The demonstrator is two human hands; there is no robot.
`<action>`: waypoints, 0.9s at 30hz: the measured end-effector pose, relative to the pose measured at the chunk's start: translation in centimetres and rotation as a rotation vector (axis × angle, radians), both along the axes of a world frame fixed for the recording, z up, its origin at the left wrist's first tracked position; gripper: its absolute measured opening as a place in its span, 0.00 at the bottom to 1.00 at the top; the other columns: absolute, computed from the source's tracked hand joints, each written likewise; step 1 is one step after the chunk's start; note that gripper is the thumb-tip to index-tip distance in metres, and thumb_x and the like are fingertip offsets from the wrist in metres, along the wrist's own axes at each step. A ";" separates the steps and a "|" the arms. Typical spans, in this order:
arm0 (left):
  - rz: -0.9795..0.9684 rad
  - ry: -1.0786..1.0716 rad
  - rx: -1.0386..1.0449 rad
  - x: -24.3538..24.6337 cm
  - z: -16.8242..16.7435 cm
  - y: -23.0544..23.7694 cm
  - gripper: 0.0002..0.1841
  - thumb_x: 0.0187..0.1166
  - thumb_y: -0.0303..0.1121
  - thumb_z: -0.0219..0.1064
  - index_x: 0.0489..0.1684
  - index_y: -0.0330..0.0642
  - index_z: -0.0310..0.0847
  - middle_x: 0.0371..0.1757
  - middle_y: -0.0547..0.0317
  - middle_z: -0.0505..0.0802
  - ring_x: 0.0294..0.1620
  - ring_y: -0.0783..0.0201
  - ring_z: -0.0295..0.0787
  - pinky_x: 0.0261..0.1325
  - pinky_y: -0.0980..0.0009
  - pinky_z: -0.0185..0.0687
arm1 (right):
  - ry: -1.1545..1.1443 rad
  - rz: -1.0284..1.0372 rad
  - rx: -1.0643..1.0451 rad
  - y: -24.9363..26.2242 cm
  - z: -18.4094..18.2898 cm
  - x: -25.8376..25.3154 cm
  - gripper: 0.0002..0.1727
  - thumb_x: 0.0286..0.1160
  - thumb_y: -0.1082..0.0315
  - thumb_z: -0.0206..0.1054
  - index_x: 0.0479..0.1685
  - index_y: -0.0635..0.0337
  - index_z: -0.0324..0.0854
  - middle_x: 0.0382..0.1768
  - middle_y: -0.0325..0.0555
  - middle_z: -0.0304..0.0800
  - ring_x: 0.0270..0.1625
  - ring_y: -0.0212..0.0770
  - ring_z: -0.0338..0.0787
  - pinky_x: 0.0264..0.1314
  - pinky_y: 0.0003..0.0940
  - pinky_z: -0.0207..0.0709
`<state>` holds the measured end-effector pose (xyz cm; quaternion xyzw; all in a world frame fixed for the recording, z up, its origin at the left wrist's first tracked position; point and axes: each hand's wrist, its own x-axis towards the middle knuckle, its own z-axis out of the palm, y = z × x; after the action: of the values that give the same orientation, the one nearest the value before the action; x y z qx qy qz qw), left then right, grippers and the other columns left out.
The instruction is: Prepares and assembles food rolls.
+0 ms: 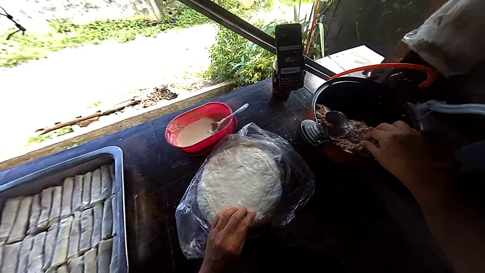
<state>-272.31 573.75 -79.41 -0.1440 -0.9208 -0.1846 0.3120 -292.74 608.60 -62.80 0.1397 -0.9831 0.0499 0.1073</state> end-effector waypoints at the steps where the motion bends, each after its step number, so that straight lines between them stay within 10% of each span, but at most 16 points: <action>1: -0.003 -0.010 0.006 0.1 0.0 0.0 0.13 0.87 0.36 0.57 0.49 0.54 0.92 0.49 0.60 0.94 0.56 0.60 0.87 0.66 0.67 0.76 | 0.016 -0.005 -0.015 0.0 0.1 0.0 0.06 0.75 0.74 0.74 0.37 0.72 0.89 0.44 0.68 0.90 0.54 0.73 0.87 0.54 0.70 0.77; 9: -0.007 -0.070 0.042 0.7 -0.1 -0.2 0.14 0.89 0.38 0.56 0.52 0.54 0.92 0.52 0.59 0.93 0.61 0.60 0.85 0.69 0.67 0.73 | 0.161 -0.019 -0.018 3.1 0.9 4.1 0.11 0.84 0.72 0.64 0.54 0.63 0.92 0.40 0.64 0.92 0.38 0.68 0.92 0.35 0.67 0.79; 27: 0.023 -0.096 0.062 0.8 0.2 -0.1 0.14 0.88 0.38 0.57 0.50 0.54 0.93 0.51 0.58 0.93 0.61 0.60 0.84 0.69 0.67 0.72 | 0.094 0.112 -0.011 4.2 1.1 5.6 0.17 0.82 0.62 0.60 0.47 0.58 0.95 0.31 0.54 0.90 0.32 0.59 0.92 0.28 0.59 0.77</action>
<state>-271.47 573.66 -79.24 -0.1144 -0.9302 -0.2161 0.2738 -287.17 612.80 -61.68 0.1963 -0.9673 0.0544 0.1512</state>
